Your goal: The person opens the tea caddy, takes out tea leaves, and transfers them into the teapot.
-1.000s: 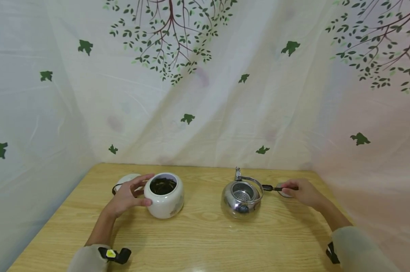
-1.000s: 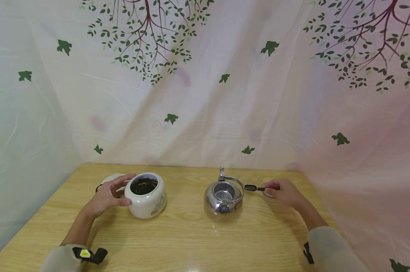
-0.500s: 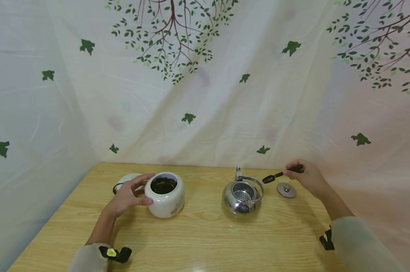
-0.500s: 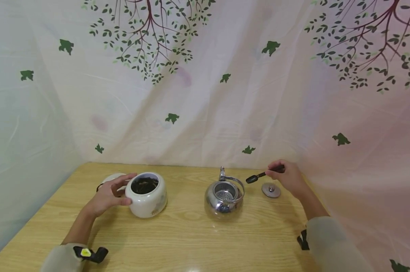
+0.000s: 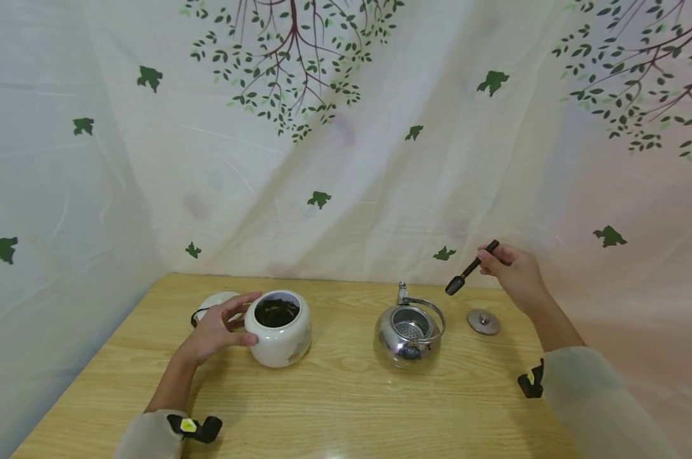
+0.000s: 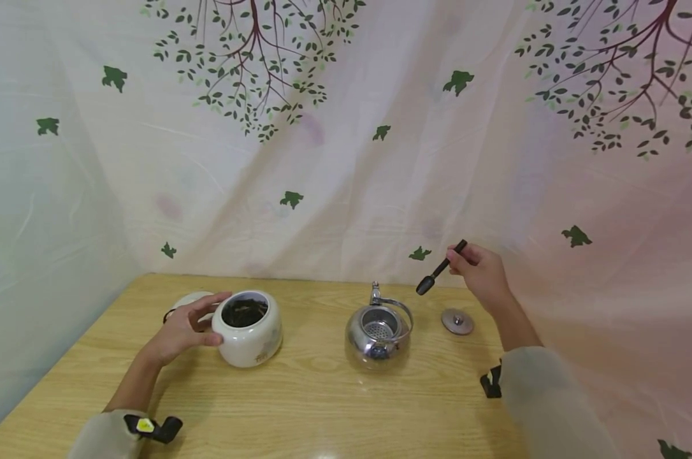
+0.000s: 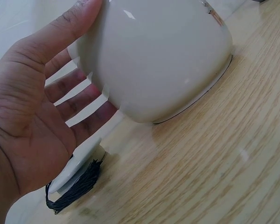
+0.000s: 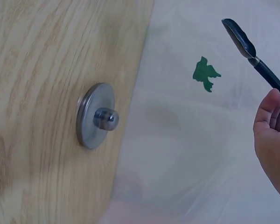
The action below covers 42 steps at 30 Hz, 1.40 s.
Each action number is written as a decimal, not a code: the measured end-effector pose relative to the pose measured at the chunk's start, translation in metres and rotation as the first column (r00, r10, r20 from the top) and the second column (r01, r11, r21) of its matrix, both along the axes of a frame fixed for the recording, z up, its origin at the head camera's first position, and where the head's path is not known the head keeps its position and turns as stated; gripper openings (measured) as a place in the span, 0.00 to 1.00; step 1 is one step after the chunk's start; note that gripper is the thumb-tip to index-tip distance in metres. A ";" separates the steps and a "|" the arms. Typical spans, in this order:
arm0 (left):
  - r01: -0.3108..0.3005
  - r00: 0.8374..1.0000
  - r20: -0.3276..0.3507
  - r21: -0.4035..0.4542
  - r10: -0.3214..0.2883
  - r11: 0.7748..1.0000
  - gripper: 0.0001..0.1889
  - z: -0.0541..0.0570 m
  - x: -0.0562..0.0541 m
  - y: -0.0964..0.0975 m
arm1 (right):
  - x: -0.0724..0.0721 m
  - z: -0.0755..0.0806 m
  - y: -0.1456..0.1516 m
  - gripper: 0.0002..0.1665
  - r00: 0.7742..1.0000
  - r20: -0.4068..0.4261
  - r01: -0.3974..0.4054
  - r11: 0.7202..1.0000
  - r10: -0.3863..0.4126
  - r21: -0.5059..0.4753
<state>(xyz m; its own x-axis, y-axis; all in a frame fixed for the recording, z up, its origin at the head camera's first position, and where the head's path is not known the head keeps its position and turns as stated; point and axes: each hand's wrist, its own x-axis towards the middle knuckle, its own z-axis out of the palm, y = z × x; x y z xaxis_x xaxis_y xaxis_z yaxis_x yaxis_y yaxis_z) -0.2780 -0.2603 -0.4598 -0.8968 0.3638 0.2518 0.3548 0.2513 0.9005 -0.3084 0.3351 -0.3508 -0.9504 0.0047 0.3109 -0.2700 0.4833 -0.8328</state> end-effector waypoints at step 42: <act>-0.009 1.000 0.006 -0.021 0.009 1.000 0.42 0.000 -0.001 0.000 | -0.017 0.036 -0.199 0.15 0.953 -0.068 -0.297 0.861 0.296 -0.414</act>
